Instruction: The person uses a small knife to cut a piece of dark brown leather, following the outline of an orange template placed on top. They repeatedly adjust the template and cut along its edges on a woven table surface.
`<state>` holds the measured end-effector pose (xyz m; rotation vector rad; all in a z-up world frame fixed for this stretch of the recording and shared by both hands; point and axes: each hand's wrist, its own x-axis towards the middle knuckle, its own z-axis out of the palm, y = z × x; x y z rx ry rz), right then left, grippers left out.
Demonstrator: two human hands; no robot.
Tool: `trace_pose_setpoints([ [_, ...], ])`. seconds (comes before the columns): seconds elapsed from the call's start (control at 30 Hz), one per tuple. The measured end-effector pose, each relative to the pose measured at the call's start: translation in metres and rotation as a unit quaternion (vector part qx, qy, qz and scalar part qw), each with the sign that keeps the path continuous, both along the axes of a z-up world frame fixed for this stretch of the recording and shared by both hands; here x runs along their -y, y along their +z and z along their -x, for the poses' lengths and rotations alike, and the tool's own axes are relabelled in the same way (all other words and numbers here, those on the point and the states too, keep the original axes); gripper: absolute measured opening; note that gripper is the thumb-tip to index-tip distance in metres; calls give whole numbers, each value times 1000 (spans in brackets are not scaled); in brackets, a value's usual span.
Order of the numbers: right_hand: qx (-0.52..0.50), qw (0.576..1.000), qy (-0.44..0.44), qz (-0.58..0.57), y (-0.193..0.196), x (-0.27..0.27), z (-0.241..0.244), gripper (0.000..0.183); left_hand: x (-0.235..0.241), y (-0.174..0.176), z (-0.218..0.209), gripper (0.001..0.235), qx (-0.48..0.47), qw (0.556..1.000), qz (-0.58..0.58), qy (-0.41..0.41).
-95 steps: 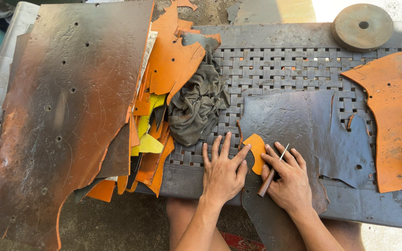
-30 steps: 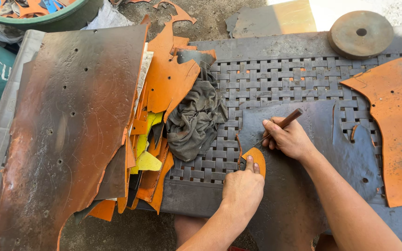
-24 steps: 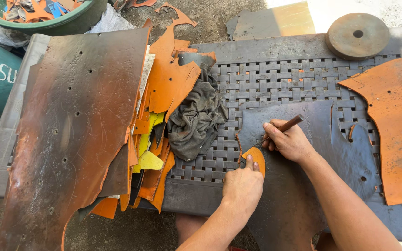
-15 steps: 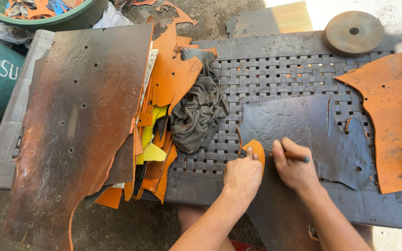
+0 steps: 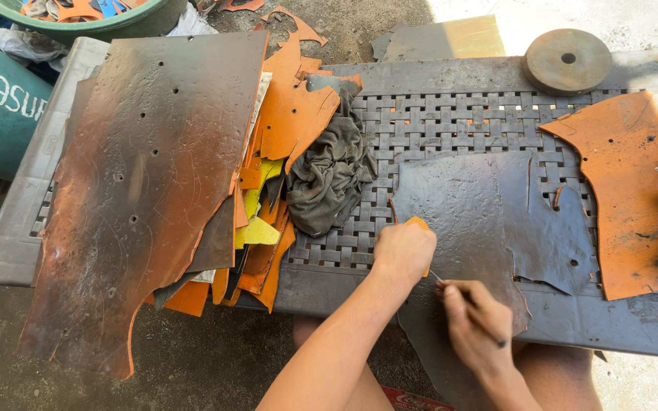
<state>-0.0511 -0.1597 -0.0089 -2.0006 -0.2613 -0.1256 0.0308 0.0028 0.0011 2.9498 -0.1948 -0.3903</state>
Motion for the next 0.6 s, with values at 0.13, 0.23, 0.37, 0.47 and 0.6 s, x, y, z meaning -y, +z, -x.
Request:
trace_pose_setpoints([
  [0.13,-28,998,35,48,13,-18,17,21,4,12,-21,14,6,1000,3,-28],
  [0.23,75,993,65,63,15,-28,22,21,13,18,-25,15,-22,999,-7,-28],
  [0.37,55,992,75,84,12,-30,18,25,21,24,-27,15,-55,998,-22,-36],
  [0.47,60,990,90,91,7,-29,15,27,22,27,-27,16,-73,997,-21,-31],
  [0.6,63,987,98,109,2,-29,14,29,23,30,-27,16,-81,996,-22,-31],
])
